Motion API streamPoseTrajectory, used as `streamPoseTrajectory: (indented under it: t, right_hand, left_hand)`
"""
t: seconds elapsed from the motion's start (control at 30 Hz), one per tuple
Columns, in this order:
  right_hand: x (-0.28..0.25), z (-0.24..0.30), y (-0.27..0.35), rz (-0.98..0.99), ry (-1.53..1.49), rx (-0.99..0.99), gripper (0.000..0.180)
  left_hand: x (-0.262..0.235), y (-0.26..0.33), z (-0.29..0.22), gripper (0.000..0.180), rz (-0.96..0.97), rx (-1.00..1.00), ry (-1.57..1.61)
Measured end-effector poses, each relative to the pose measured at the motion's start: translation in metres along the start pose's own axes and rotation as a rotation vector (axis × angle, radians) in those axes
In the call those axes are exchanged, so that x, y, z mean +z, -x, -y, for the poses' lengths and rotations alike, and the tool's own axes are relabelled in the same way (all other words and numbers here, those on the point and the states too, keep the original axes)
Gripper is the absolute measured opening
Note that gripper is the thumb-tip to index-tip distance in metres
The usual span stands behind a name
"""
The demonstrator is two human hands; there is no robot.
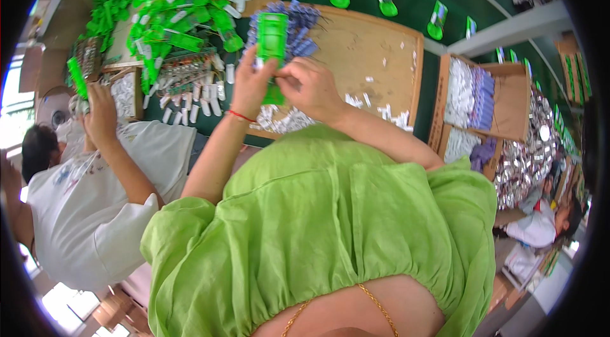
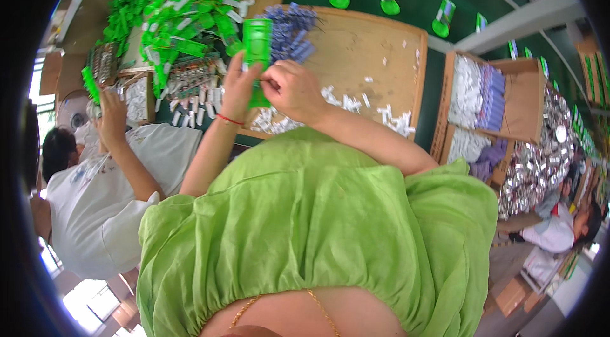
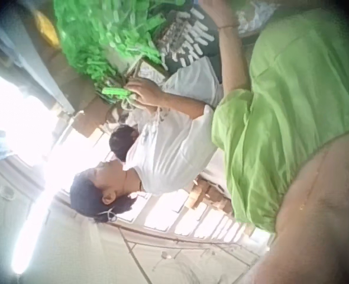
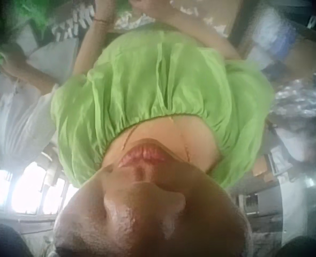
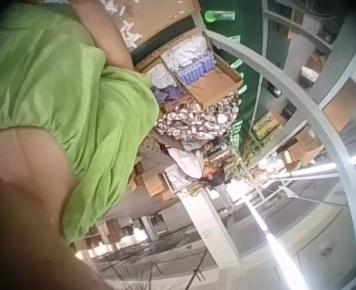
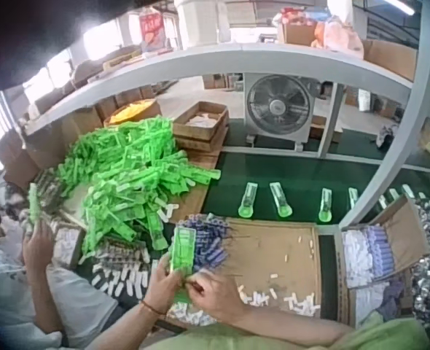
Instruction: The person assembles small white plastic pins and blue components into green plastic housings by hand, taking the parts from cardboard boxes and placing the assembled items into an assembly tray.
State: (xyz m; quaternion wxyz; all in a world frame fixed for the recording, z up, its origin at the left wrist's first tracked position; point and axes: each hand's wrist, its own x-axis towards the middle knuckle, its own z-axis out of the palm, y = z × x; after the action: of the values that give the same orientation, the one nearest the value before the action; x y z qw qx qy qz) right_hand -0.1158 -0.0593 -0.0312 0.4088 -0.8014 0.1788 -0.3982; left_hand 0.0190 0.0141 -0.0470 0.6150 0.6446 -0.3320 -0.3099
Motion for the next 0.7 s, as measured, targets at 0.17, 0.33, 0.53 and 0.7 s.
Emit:
streamPoseTrajectory:
  t: [0.17,0.33,0.53,0.7]
  right_hand:
    - [-0.045,-0.076,0.045,0.024,0.007,0.488,0.012]
    - [-0.106,-0.174,0.115,0.119,0.379,0.597,0.014]
    - [-0.127,-0.158,0.112,-0.03,0.438,0.598,0.012]
    - [-0.26,-0.136,0.113,-0.428,1.056,0.443,0.02]
  left_hand:
    - [-0.042,0.0,-0.004,0.025,0.025,-0.361,0.236]
    - [-0.051,0.004,0.015,0.021,0.061,-0.497,0.2]
    - [-0.022,0.003,0.014,0.019,0.05,-0.531,0.299]
    - [-0.03,0.003,0.003,0.018,0.084,-0.416,0.255]
